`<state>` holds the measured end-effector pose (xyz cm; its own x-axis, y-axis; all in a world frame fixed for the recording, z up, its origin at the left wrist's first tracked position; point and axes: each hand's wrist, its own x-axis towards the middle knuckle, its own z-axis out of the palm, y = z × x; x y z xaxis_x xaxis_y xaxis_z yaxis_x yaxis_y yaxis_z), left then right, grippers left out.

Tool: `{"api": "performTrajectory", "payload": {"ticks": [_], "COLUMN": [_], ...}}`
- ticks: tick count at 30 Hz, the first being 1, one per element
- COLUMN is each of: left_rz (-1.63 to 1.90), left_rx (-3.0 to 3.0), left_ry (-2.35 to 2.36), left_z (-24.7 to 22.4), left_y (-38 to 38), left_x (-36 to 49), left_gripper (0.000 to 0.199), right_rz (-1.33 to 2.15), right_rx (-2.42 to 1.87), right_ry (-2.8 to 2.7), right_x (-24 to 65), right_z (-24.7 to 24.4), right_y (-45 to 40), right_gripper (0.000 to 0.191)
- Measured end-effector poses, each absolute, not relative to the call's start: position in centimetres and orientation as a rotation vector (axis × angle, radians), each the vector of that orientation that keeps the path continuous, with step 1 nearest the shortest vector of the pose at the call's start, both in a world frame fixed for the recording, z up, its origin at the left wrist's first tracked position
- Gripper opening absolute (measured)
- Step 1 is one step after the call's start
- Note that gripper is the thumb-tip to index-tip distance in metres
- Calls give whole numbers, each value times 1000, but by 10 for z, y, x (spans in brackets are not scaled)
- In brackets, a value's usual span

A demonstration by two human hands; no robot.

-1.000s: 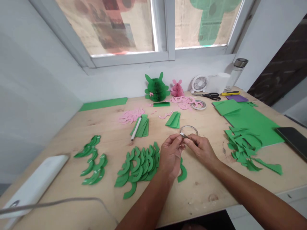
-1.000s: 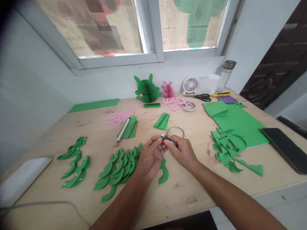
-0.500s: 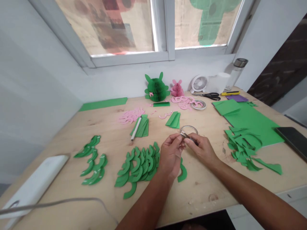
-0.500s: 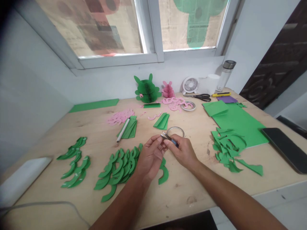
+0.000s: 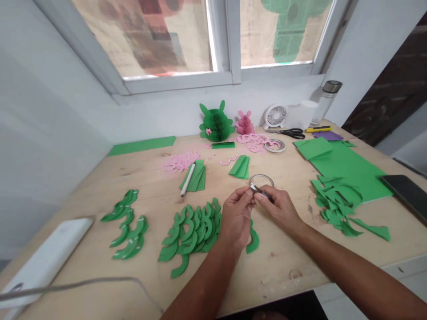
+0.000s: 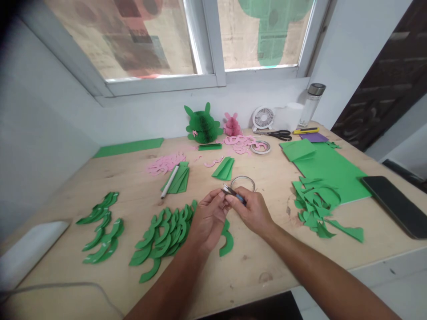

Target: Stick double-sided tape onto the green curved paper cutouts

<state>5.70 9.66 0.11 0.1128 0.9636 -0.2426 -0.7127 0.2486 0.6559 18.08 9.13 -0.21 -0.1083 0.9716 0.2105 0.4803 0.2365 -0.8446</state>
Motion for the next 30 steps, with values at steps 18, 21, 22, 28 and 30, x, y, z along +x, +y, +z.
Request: {"api": "performTrajectory", "payload": {"ticks": [18,21,22,28,30], "left_rz": [1292,1304,1306,1320,1326], "left_rx": [432,445,449,478,489], "left_ry": [749,773,781,816,817], "left_z": [2,3,4,4,4], "left_y": [95,94,94,95,95], "left_x": [61,61,61,63,63], "left_gripper": [22,22,22,20,19], "right_rz": [802,811,810,812,808], "right_rx": [-1330,-1327,-1327,-1320,-1314], "right_ry": [-1694,-1693,-1692,-1702,-1699], "right_x": [181,181,181,182,182], "right_z": [-2,-1,0,0,-1], "right_y": [92,92,92,92,92], "right_gripper": [33,31,31,30,28]}}
